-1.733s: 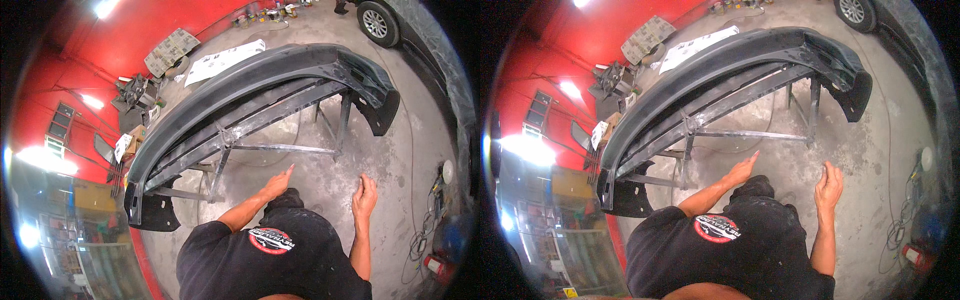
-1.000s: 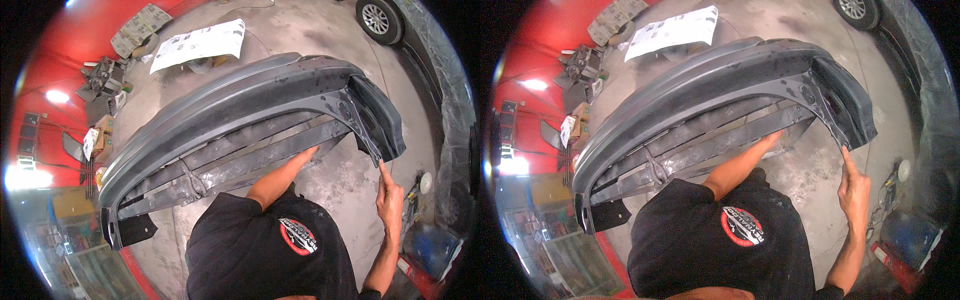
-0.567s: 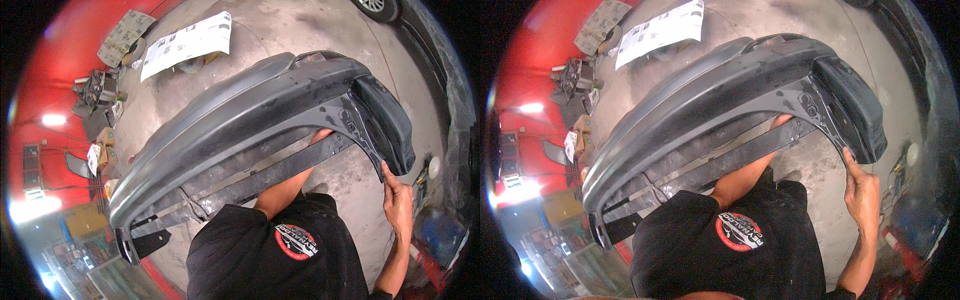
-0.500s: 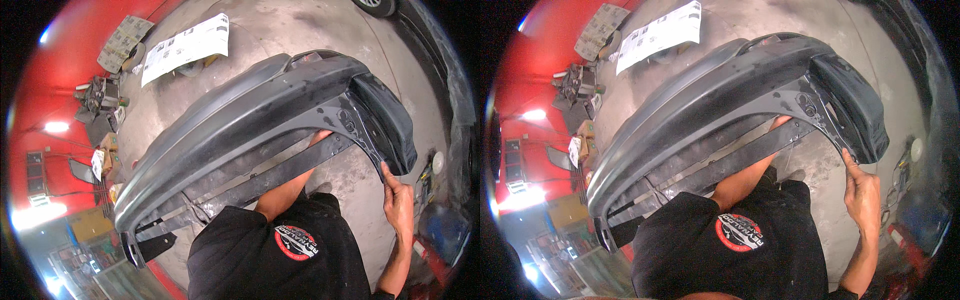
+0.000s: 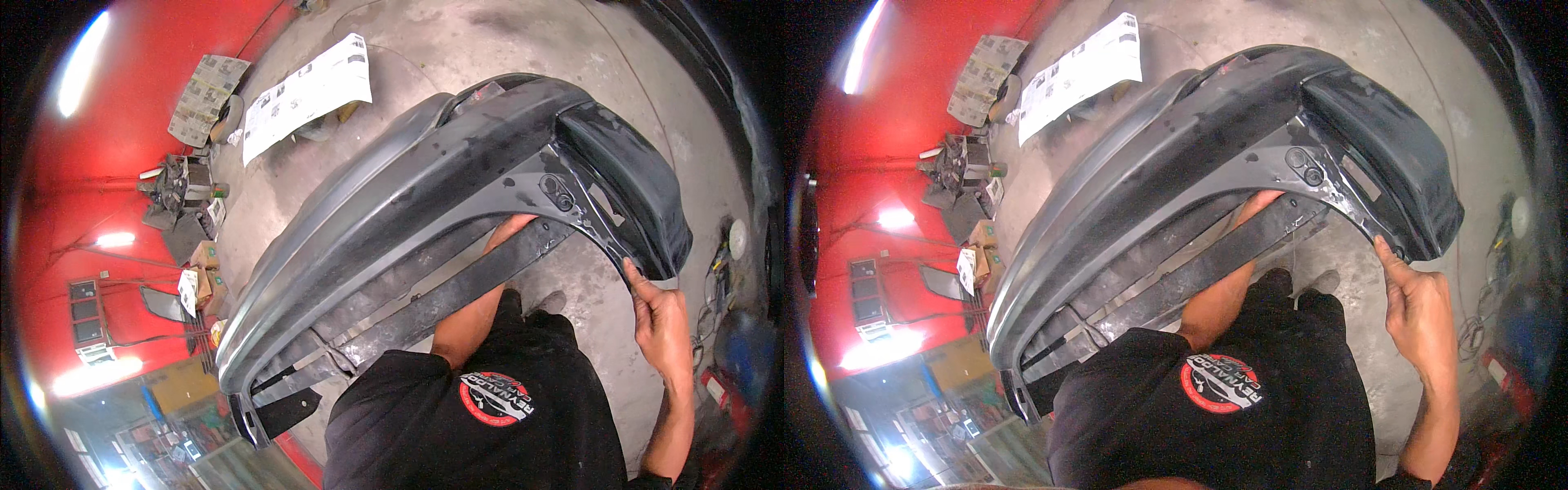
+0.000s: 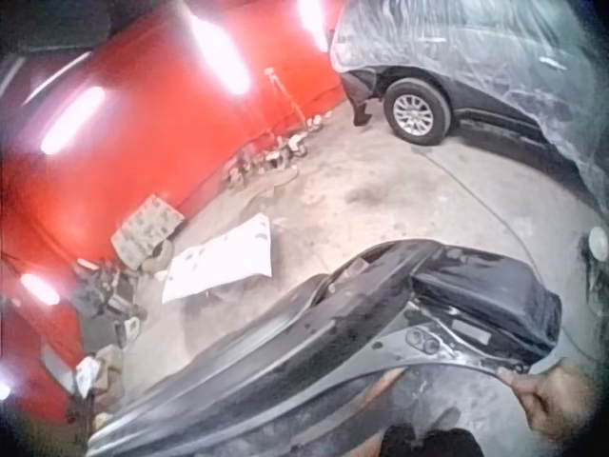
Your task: The person secures a plastic trim piece to the underside of an automotive bumper using wire, pulling the wire through mounting holes and twisting it with a pair of pliers.
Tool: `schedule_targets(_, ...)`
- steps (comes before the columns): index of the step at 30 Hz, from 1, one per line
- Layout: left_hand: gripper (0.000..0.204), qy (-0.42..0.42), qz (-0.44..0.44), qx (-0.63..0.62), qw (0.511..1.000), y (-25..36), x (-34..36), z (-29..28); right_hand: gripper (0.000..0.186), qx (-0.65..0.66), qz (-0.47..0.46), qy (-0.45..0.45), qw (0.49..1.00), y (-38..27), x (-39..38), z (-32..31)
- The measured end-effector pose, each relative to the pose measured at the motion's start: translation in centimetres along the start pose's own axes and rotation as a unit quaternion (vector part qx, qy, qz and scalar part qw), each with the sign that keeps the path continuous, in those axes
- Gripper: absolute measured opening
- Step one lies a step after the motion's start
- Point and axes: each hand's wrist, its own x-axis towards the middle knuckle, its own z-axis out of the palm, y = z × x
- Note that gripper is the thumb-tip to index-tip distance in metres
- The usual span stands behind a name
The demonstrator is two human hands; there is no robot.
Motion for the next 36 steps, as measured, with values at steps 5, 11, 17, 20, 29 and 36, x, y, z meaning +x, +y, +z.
schedule_targets(5,0.023,-0.004,-0.004,0.001,1.000,0.0,-0.2,-0.4,0.043,-0.032,-0.026,-0.046,0.998,1.4,-1.2,1.5)
schedule_targets(11,0.022,-0.005,-0.004,0.003,1.000,0.6,-0.5,-1.0,0.034,0.128,0.011,-0.071,0.989,2.7,-0.8,2.2)
schedule_targets(17,0.022,-0.012,-0.003,0.003,1.000,0.9,-0.9,-0.9,0.032,0.097,0.001,-0.090,0.991,2.3,0.3,0.3)
schedule_targets(20,0.022,-0.003,-0.002,0.003,1.000,0.5,-1.4,-1.4,0.033,0.026,-0.055,-0.115,0.992,2.1,2.5,-0.4)
schedule_targets(29,0.022,-0.009,0.011,-0.011,1.000,1.0,-1.7,-1.3,0.037,-0.093,-0.134,-0.118,0.979,-0.3,6.8,-1.2)
schedule_targets(36,0.022,-0.004,0.009,-0.017,1.000,0.9,-2.2,-1.7,0.023,-0.414,-0.140,-0.038,0.899,-4.5,5.4,-1.4)
